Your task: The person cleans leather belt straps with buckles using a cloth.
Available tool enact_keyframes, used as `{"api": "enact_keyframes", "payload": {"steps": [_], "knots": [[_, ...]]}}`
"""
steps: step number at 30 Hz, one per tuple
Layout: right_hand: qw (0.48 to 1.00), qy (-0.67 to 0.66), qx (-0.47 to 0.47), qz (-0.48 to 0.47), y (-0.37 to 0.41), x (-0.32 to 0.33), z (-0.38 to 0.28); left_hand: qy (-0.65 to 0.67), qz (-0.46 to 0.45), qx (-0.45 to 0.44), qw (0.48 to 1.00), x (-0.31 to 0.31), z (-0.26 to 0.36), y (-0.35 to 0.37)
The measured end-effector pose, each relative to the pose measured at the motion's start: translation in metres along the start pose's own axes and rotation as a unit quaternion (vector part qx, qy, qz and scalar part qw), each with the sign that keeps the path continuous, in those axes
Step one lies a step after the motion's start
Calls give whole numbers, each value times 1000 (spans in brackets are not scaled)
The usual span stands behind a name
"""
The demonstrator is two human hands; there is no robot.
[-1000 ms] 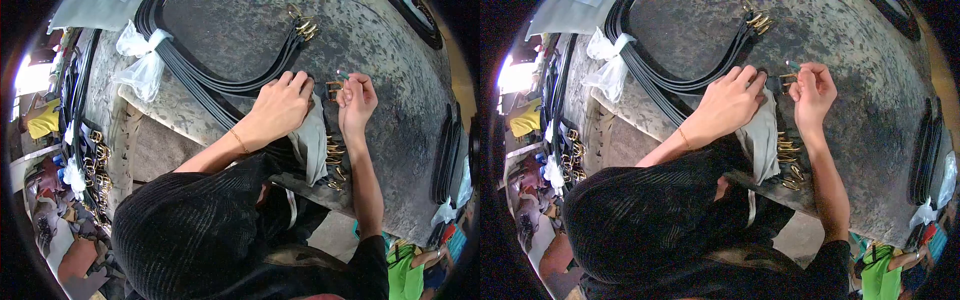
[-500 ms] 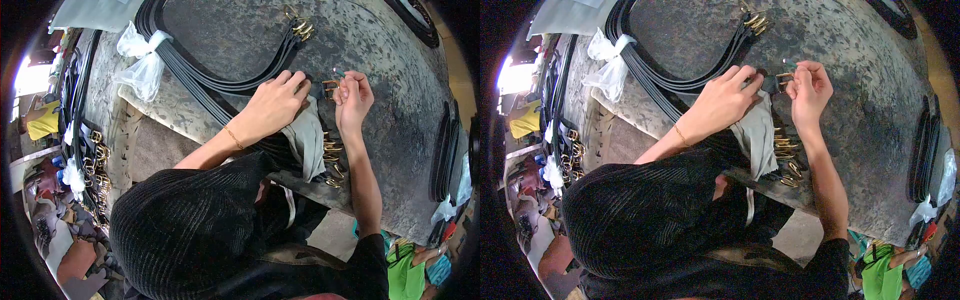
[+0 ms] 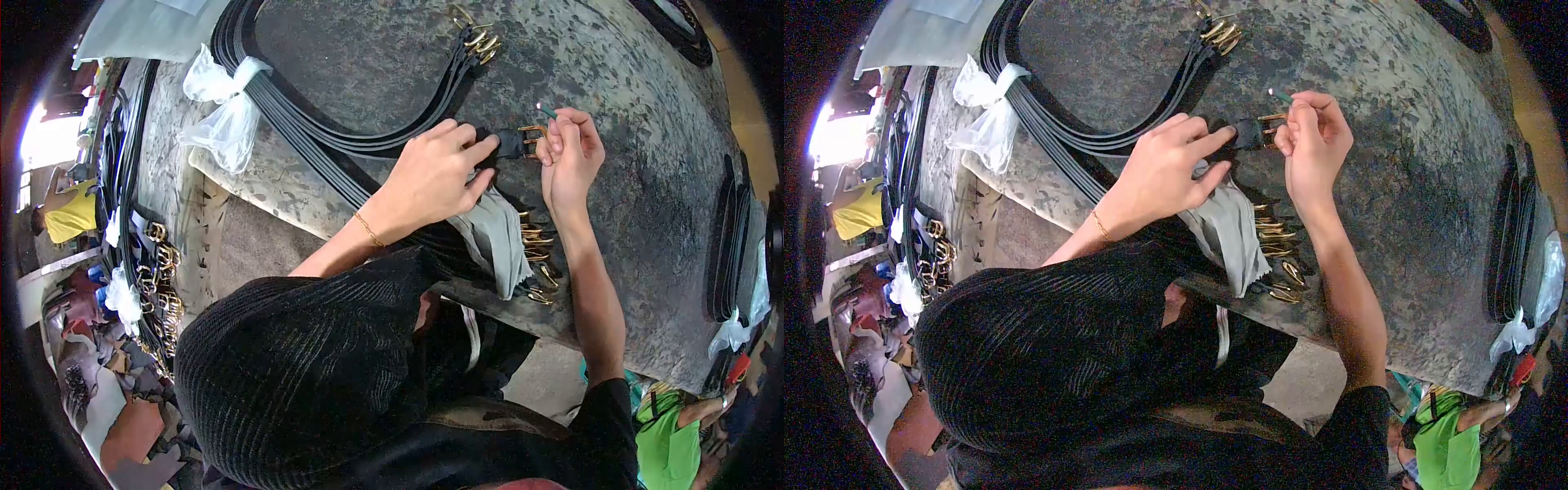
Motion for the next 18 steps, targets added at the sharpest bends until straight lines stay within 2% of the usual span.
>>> {"api": "enact_keyframes", "payload": {"steps": [6,8,12,15,17,18], "knots": [[999,-30,-8,23,-2,3,0,3,-18,-3,1000,-4,-1,-3],[998,-45,-11,31,-3,4,1,19,11,22,1000,-8,-1,-6],[999,-33,-2,35,-1,-1,-2,-8,-2,-1,1000,-6,7,-9],[999,29,16,6,4,-1,-6,-58,7,-47,997,-7,7,-4],[975,216,52,-25,8,-2,-14,-62,19,-51,997,-8,6,-1],[974,217,52,-24,7,0,-13,-61,19,-51,997,-8,5,0]]}}
Point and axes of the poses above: each hand's wrist, its own y-axis away from the middle knuckle, its own x-axis out of the back of the hand, z = x × y, the point moved 2 cm from there along -y, towards the middle knuckle, and after that the axes turned 11 degrees about -y, right-handed, at the moved point
